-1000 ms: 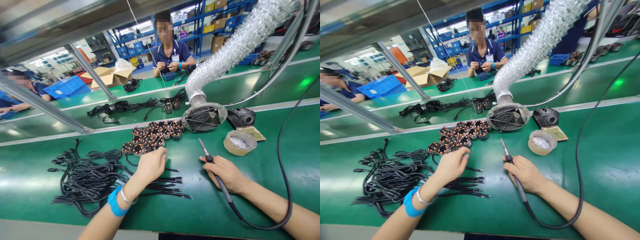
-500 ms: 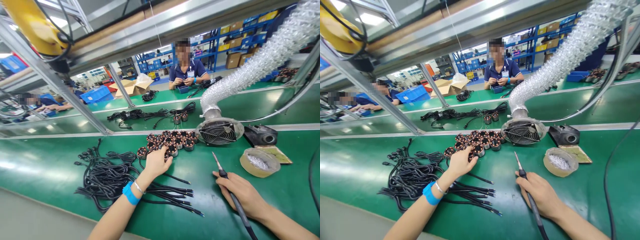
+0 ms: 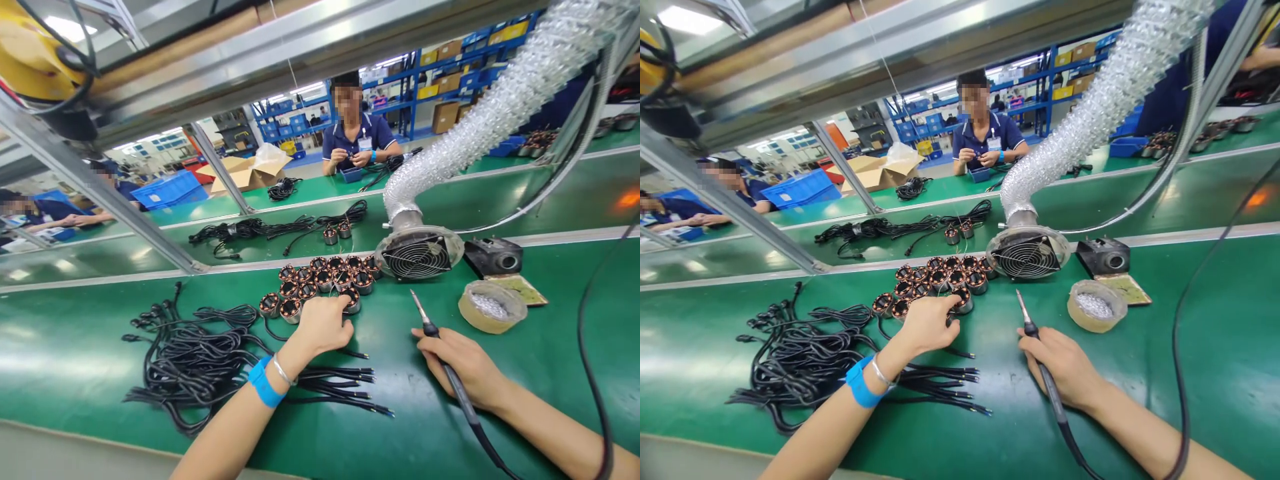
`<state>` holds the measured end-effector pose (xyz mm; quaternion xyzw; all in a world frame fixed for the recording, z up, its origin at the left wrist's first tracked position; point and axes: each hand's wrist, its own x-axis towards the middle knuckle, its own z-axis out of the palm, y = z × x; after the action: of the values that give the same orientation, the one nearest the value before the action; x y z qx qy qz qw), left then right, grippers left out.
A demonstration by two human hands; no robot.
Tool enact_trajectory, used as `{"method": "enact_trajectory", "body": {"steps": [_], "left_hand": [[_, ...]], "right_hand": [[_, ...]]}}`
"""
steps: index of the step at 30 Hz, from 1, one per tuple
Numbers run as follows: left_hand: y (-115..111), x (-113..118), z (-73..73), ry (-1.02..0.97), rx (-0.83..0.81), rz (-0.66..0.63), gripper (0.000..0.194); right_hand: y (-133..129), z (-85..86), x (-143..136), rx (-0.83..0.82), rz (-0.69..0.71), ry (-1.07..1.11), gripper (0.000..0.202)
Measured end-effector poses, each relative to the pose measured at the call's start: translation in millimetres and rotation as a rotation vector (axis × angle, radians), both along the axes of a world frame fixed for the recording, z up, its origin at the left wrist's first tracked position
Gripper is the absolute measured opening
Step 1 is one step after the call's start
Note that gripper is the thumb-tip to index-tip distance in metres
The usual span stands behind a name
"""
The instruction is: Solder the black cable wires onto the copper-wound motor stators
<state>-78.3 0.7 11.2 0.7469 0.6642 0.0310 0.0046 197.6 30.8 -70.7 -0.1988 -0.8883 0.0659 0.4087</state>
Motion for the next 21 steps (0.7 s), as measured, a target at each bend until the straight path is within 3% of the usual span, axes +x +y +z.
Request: {"method": "enact_trajectory", "body": {"steps": [4,8,11,14,21], "left_hand": [[-8,27,-1.8,-0.023,-0.035,-0.132,0.034],[-28,54,-7.4,-0.215,-0.022,-0.31,0.044],[-33,60,-8.9,-0.474,-0.022,-0.217,0.037],[-27,59,-12.9,-0.643,-0.164,-0.068,0.032],[-18,54,-29.2,-0.996,-0.466,-0.019,0.036]], "right_hand": [[-7,2.7,-2,-0.083,-0.048,0.03,0.02],[-15,4.0,-8,-0.267,-0.041,0.035,0.042],[-16,3.6,-14,-0.335,-0.054,0.043,0.047],[-17,4.7,-16,-0.364,-0.03,0.052,0.044],[-18,6.8,-12,-0.387,0.072,0.07,0.04]]}}
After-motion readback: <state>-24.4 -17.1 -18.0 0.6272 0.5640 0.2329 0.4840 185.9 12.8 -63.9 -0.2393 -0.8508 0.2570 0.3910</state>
